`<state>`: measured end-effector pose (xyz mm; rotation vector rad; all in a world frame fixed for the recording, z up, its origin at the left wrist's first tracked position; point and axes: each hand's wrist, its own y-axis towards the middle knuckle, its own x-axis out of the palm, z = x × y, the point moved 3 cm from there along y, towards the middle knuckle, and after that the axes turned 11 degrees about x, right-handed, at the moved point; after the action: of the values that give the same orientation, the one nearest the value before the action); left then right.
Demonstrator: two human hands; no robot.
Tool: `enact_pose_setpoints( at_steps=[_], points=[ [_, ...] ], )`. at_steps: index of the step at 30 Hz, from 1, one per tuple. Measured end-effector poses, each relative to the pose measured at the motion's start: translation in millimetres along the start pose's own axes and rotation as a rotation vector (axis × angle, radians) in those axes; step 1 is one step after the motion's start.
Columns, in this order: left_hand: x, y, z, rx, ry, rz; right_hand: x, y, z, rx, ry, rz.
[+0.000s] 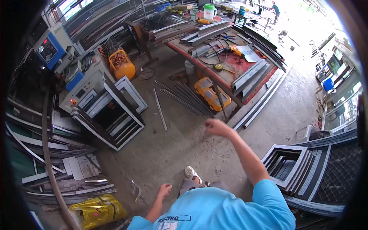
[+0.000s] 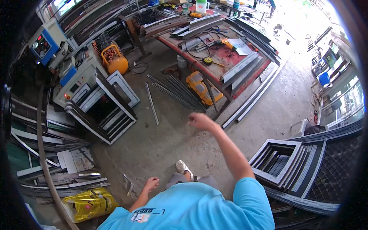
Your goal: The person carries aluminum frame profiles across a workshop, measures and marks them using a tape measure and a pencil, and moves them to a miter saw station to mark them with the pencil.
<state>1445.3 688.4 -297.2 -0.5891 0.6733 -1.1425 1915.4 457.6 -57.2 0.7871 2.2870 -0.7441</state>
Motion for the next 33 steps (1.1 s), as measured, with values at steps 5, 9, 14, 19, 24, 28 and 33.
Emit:
enact_pose_setpoints(
  at_steps=[5,9,14,19,24,28,33],
  points=[
    [-38,35,83,0.077,-0.125,0.176,-123,78,37,0.052,0.109,0.201],
    [-84,11,94,0.127,-0.24,0.476,-200,167,104,0.112,-0.143,0.376],
    [-68,-65,29,0.049,-0.01,0.924,-256,329,275,0.233,-0.334,0.445],
    [90,-138,24,-0.457,-0.468,0.776,-262,371,337,0.565,-0.358,0.385],
    [167,-126,65,-0.607,-0.64,0.378,-268,383,333,0.47,-0.52,0.377],
    [174,-95,118,-0.453,-0.447,0.653,-276,387,355,0.278,-0.556,0.389],
    [149,-50,175,-0.2,-0.233,0.664,-283,383,359,0.146,-0.813,0.277]
  ],
)
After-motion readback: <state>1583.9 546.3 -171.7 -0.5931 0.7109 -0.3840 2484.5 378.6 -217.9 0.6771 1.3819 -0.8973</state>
